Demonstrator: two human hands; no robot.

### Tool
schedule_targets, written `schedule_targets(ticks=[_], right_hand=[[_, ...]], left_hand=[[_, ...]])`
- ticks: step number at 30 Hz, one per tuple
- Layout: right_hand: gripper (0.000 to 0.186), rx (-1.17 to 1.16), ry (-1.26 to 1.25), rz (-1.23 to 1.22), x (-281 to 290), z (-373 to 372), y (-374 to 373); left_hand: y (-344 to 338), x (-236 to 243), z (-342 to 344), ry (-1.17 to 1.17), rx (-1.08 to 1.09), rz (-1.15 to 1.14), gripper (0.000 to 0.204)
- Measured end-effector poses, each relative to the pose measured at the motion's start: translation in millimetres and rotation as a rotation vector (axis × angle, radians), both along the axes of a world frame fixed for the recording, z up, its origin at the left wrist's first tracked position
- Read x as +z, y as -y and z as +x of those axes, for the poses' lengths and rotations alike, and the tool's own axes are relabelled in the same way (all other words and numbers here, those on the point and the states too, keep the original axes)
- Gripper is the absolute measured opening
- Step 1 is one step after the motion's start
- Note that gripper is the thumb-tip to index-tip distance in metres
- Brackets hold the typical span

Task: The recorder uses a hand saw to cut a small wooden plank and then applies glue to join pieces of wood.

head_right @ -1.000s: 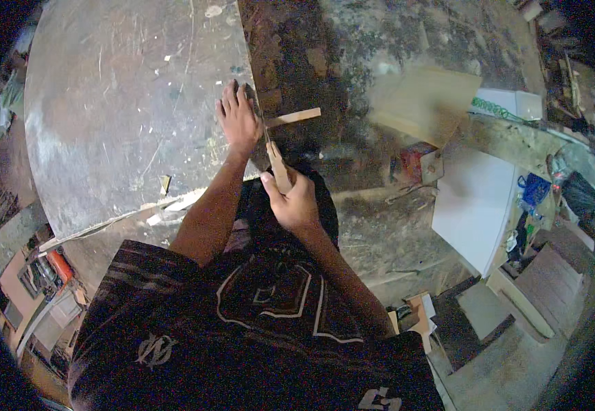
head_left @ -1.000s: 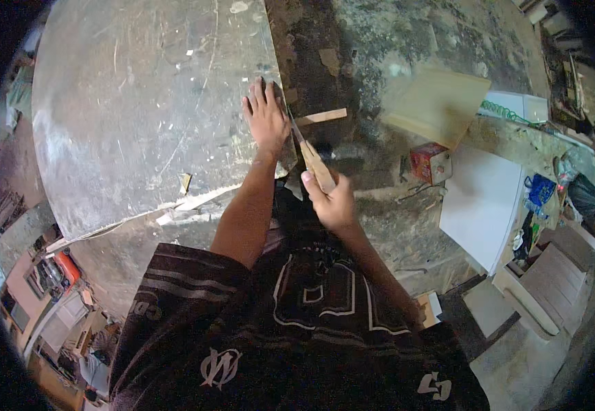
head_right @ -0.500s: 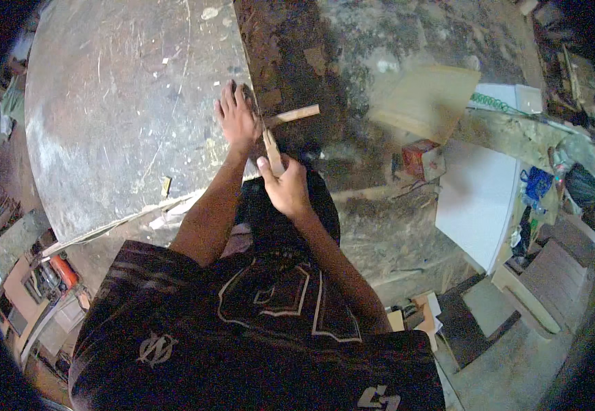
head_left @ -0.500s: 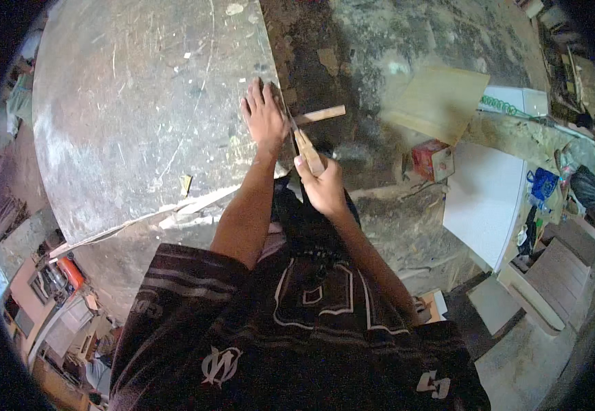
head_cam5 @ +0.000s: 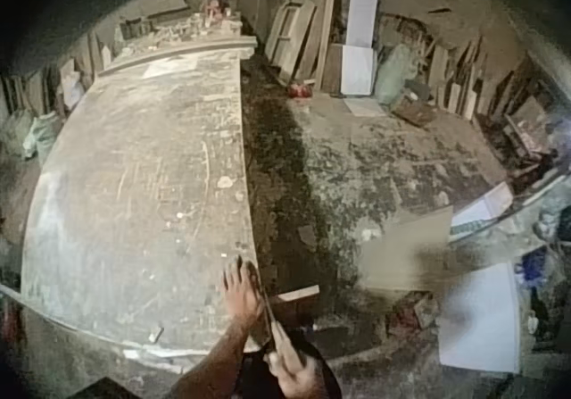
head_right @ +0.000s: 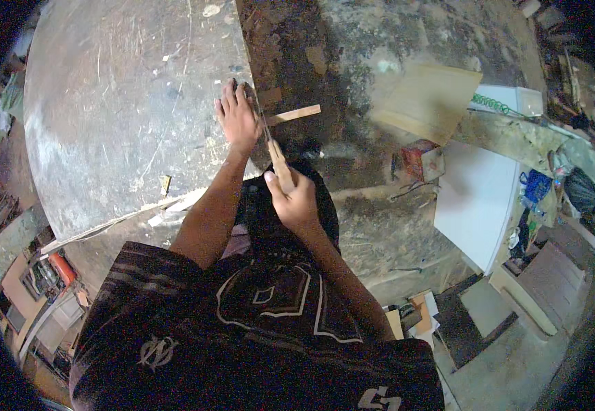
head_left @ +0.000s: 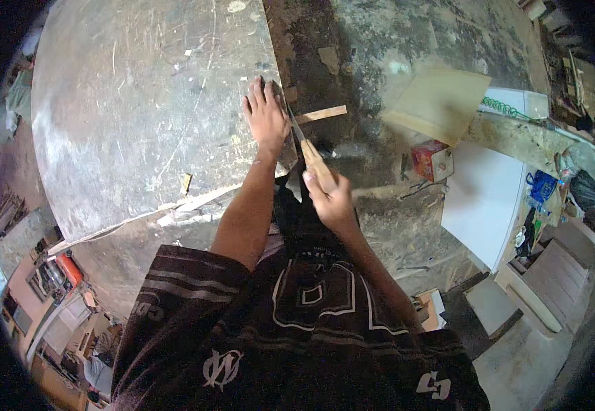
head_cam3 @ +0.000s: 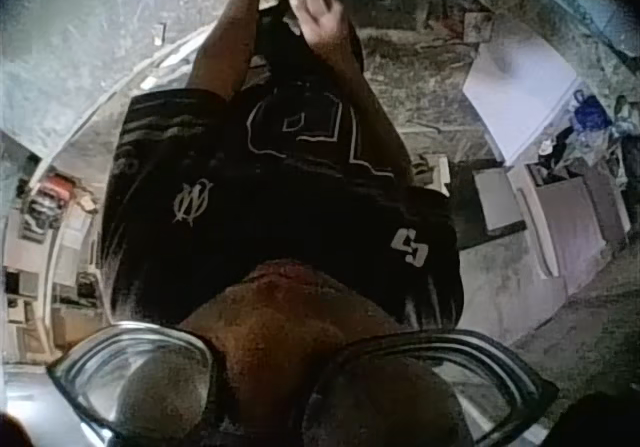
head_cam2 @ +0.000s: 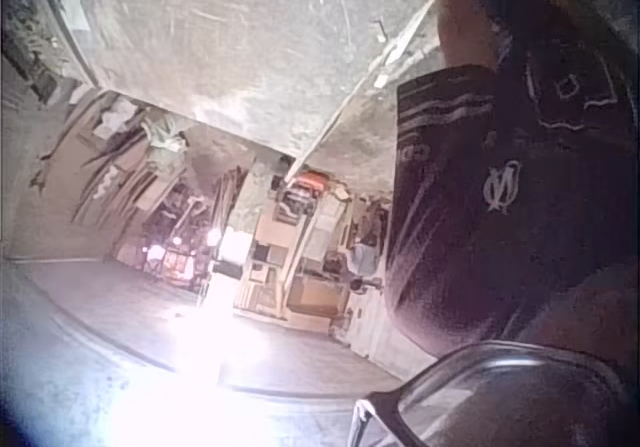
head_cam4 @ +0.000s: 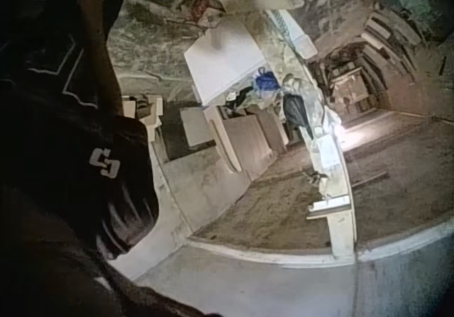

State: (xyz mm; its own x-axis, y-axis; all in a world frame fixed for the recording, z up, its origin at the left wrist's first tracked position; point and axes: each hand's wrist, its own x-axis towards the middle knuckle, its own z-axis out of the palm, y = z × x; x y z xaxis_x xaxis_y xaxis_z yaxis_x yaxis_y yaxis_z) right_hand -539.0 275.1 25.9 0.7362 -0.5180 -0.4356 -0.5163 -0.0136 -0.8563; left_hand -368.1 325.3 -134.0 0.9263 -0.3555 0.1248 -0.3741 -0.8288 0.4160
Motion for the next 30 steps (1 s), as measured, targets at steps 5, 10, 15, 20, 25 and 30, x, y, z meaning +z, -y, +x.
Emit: schedule_targets(ticks=[5, 10, 15, 20, 25, 30], right_hand=[[0.029, 0.008, 0.049, -0.077, -1.8, 11.8, -0.3], [0.027, 0.030, 0.009, -0.051, -5.2, 4.3, 0.8], [0.030, 0.006, -0.018, -0.004, 6.7, 5.1, 0.9], [0.033, -0.035, 0.009, -0.013, -2.2, 21.3, 0.0], [0.036, -0.058, -0.017, 0.002, 3.1, 42.9, 6.4], [0.035, -0.055, 0.069, 0.030, 17.0, 65.5, 22.8]], left_hand=[[1.5, -6.3, -2.5, 0.006, 0.019, -0.001, 0.045], [5.6, -2.8, 0.0, -0.001, 0.007, -0.011, 0.044], [3.0, -1.3, -1.5, -0.007, 0.020, 0.008, 0.044], [4.4, -2.0, -1.3, 0.069, 0.035, -0.038, 0.039], [-8.8, -16.8, -7.8, 0.123, 0.104, -0.177, 0.025], [-22.7, -8.3, -12.7, 0.070, -0.157, -0.185, 0.027]])
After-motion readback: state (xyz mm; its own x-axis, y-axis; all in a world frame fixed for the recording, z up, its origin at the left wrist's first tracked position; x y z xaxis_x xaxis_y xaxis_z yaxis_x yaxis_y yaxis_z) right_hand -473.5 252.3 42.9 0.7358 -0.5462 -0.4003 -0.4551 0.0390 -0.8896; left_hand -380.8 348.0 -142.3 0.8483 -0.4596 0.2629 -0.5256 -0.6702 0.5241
